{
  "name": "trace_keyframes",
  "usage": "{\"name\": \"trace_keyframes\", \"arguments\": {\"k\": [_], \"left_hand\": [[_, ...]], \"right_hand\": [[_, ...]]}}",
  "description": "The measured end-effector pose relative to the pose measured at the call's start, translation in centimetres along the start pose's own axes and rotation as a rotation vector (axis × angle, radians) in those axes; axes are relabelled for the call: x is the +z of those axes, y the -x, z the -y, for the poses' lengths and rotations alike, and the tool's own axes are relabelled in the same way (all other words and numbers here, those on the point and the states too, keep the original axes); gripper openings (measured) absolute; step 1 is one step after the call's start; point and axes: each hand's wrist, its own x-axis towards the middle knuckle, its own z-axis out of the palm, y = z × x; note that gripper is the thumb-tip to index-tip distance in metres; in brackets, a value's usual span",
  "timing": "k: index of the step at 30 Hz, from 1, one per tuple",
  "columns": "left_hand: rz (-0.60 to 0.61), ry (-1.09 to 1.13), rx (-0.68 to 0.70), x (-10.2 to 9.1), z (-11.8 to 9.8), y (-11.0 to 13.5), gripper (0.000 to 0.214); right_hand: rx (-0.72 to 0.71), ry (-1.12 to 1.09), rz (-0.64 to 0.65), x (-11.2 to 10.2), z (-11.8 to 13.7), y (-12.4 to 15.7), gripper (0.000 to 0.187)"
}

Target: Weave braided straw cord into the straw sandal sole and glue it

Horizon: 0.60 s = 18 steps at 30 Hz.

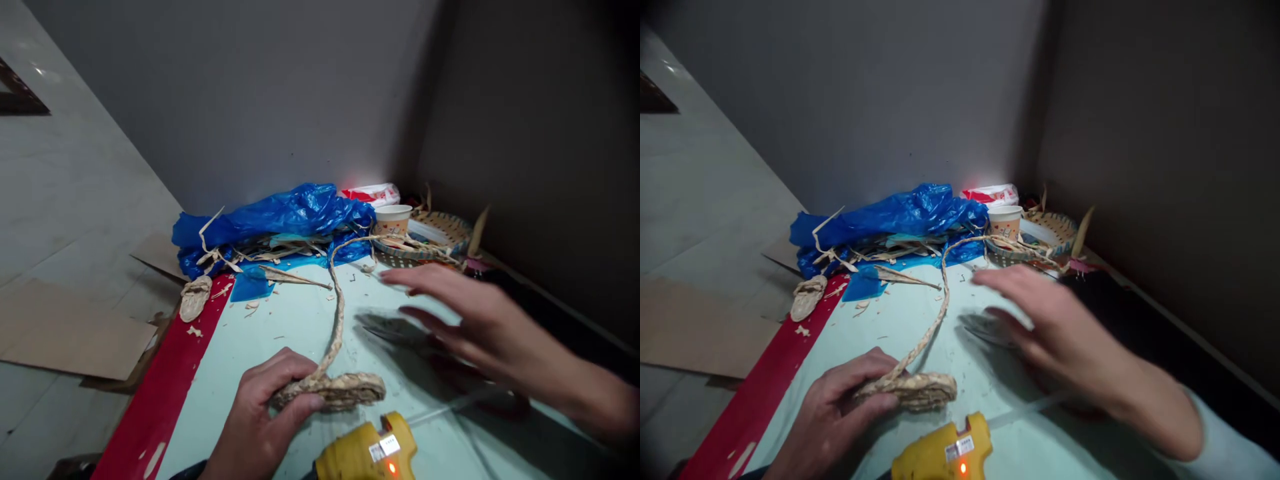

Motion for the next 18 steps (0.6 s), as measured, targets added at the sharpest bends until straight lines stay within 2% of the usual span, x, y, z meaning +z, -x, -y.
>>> {"name": "trace_keyframes", "arguments": {"k": [2,4,5,8,13,16,18], "left_hand": [[0.043,0.006,0.127,0.5,0.1,0.2,0.010],[0.049,0.035,0.186,1.1,0.3,0.3,0.014],[0.038,0.039,0.183,1.3,0.3,0.3,0.015],[0.012,-0.013,0.117,1.7,0.2,0.3,0.017],[-0.100,-0.118,0.034,1.9,-0.3,0.6,0.021],[-0.209,-0.201,-0.052,2.2,-0.7,0.9,0.038],[-0.235,-0.195,-0.077,2.3,-1.0,0.9,0.046]], "right_hand": [[-0.156,-0.132,0.165,1.7,2.0,-0.8,0.041],[-0.283,-0.261,0.231,2.8,3.5,-1.6,0.035],[-0.285,-0.355,0.288,3.1,4.0,-1.9,0.029],[-0.181,-0.426,0.384,2.5,5.1,-2.3,0.023],[-0.154,-0.322,0.326,0.6,5.8,-1.8,0.030],[-0.159,-0.280,0.345,0.4,5.8,-1.5,0.032],[-0.176,-0.296,0.332,0.7,5.8,-1.3,0.033]]}}
